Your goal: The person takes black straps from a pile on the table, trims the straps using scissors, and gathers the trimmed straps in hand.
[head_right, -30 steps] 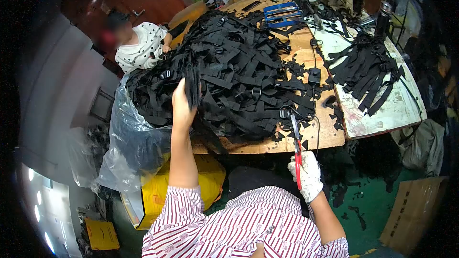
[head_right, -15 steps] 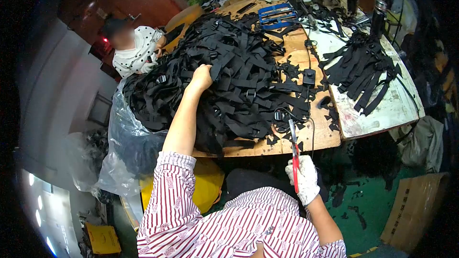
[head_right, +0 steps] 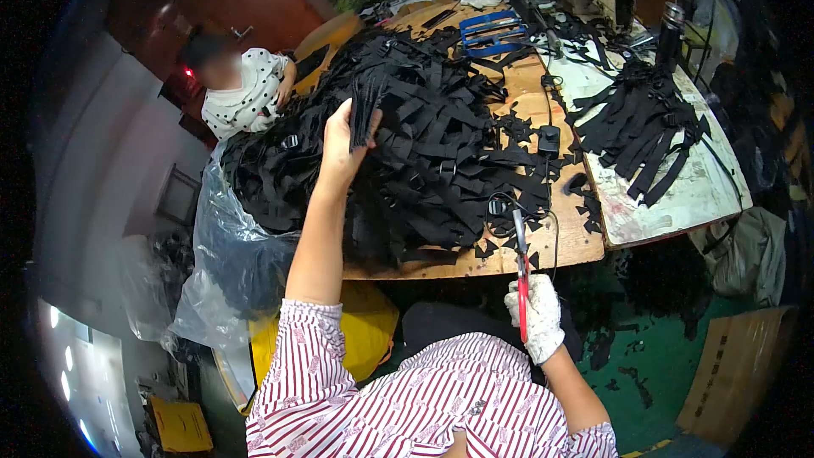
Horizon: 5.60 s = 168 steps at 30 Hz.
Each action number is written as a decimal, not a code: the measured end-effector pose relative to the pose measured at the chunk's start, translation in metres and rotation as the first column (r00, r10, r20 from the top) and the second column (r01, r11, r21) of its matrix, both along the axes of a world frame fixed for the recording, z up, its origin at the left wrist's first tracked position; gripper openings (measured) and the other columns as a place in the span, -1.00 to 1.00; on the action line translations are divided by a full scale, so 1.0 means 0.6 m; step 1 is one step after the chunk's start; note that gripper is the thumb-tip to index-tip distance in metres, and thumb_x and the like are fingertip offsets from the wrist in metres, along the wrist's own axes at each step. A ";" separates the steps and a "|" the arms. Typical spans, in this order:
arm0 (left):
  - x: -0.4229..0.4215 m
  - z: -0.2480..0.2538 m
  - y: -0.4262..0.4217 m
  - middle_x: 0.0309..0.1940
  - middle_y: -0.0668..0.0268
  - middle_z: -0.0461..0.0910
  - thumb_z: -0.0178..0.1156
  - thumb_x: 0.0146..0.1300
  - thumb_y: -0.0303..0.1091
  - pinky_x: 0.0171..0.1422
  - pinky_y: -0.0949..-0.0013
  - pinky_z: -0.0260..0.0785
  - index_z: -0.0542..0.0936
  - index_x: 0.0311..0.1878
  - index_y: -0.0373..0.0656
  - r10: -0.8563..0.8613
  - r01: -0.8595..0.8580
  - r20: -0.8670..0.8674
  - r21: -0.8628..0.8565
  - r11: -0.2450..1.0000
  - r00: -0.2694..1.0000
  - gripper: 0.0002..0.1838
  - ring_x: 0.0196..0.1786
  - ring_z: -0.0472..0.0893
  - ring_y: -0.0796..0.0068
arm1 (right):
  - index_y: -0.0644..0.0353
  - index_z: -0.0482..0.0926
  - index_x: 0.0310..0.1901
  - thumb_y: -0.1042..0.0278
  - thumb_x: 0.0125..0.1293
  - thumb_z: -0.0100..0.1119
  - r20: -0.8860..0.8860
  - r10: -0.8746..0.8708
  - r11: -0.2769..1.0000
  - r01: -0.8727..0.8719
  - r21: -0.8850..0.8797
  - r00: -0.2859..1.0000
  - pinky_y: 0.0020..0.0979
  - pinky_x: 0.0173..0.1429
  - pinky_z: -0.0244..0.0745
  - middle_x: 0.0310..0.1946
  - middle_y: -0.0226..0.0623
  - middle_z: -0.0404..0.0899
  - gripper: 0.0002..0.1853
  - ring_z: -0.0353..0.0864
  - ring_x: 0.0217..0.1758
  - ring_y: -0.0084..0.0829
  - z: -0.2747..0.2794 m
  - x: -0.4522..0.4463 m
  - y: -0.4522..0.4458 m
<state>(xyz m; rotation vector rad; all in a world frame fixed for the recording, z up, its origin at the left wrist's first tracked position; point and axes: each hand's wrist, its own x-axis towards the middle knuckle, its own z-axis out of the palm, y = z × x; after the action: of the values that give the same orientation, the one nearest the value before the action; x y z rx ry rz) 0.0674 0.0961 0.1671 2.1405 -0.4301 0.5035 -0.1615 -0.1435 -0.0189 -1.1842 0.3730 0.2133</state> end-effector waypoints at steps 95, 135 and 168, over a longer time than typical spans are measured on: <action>-0.087 -0.111 -0.102 -0.02 0.28 0.51 0.22 0.05 -0.57 0.24 0.35 0.19 0.42 0.09 -0.23 -0.360 0.305 -0.478 -0.191 0.933 0.801 -0.53 0.12 0.42 0.45 | 0.06 0.33 -0.28 0.40 0.25 -0.01 -0.184 -0.104 0.849 0.184 0.496 0.977 -0.64 -0.66 0.15 -0.60 -0.47 0.39 -0.95 0.22 -0.73 -0.67 -0.002 0.015 -0.057; 0.012 -0.152 -0.182 0.14 0.20 0.41 0.32 0.10 -0.39 0.28 0.37 0.17 0.25 0.26 -0.28 -0.531 0.417 -0.417 -0.338 0.844 0.738 -0.32 0.19 0.38 0.37 | 0.17 0.35 -0.22 0.63 0.01 0.29 0.153 -0.240 0.956 0.261 -0.137 0.959 -0.60 -0.49 0.33 -0.49 -0.43 0.43 -0.65 0.40 -0.55 -0.63 0.009 0.031 -0.062; -0.235 -0.302 -0.164 0.03 0.04 0.51 0.24 0.00 -0.62 0.14 0.31 0.35 0.35 -0.12 -0.26 -0.381 0.399 0.158 -0.100 0.911 0.911 -0.63 0.06 0.53 0.18 | 0.19 0.33 0.04 0.44 0.16 0.19 0.269 -0.259 0.965 0.237 0.113 0.928 -0.62 -0.56 0.35 -0.30 -0.41 0.48 -0.60 0.43 -0.53 -0.64 0.074 0.057 -0.007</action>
<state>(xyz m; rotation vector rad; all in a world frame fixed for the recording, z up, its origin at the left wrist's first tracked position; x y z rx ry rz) -0.0737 -0.0020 -0.0140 1.8350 -0.8594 0.4326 -0.1272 -0.1475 0.0256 -1.0601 0.2577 -0.1600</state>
